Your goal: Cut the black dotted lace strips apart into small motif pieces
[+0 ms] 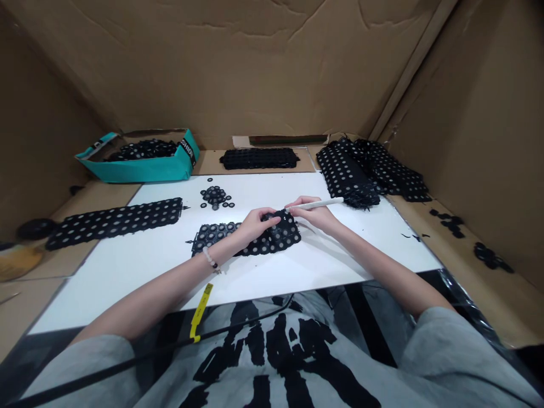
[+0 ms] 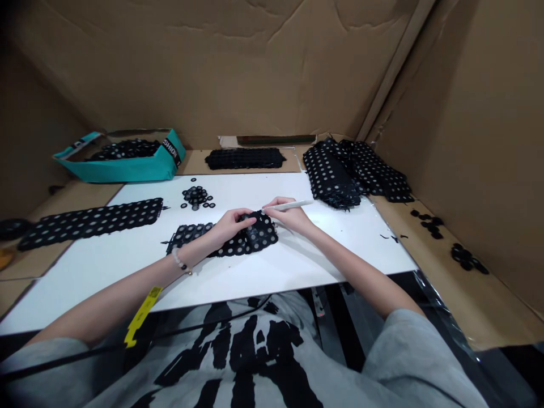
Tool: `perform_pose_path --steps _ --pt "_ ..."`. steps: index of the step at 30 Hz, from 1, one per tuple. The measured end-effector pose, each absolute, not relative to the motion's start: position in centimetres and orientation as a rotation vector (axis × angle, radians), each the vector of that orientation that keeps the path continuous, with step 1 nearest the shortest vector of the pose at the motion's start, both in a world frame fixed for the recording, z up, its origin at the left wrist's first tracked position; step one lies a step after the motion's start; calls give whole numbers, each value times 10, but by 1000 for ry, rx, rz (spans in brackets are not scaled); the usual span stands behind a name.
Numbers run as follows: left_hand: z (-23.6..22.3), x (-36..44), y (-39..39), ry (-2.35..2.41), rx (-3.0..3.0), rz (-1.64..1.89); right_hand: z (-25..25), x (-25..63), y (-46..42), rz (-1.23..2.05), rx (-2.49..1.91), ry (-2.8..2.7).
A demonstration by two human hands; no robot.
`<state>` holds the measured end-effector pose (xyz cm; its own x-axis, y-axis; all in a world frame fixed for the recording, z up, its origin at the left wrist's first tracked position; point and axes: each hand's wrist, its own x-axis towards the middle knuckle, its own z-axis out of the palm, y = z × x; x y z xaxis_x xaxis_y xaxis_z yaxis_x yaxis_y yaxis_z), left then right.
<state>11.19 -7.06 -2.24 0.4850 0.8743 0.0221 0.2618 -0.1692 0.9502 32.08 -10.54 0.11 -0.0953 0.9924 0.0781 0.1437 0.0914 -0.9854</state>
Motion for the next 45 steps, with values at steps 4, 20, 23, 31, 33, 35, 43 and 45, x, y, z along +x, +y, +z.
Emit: perform_pose_path --steps 4,20,23,31,33,35,43,45 --pt "-26 112 -71 988 1676 764 -4 318 -103 1283 -1142 -1238" --pt "-26 112 -70 931 1493 733 -14 300 -118 732 -1268 -1623" --pt "-23 109 -68 899 1463 673 -16 297 -117 700 -1284 -1635" --pt "2 99 -68 754 1501 451 -9 295 -119 681 -1289 -1597" --pt "6 99 -69 744 1535 427 -9 294 -119 686 -1297 -1593" --pt "5 100 -70 767 1582 430 -10 293 -120 690 -1304 -1598" --pt "-6 105 -68 997 1895 571 -11 296 -118 743 -1244 -1555" --pt "-7 105 -66 1035 1964 501 -10 300 -116 806 -1227 -1484"
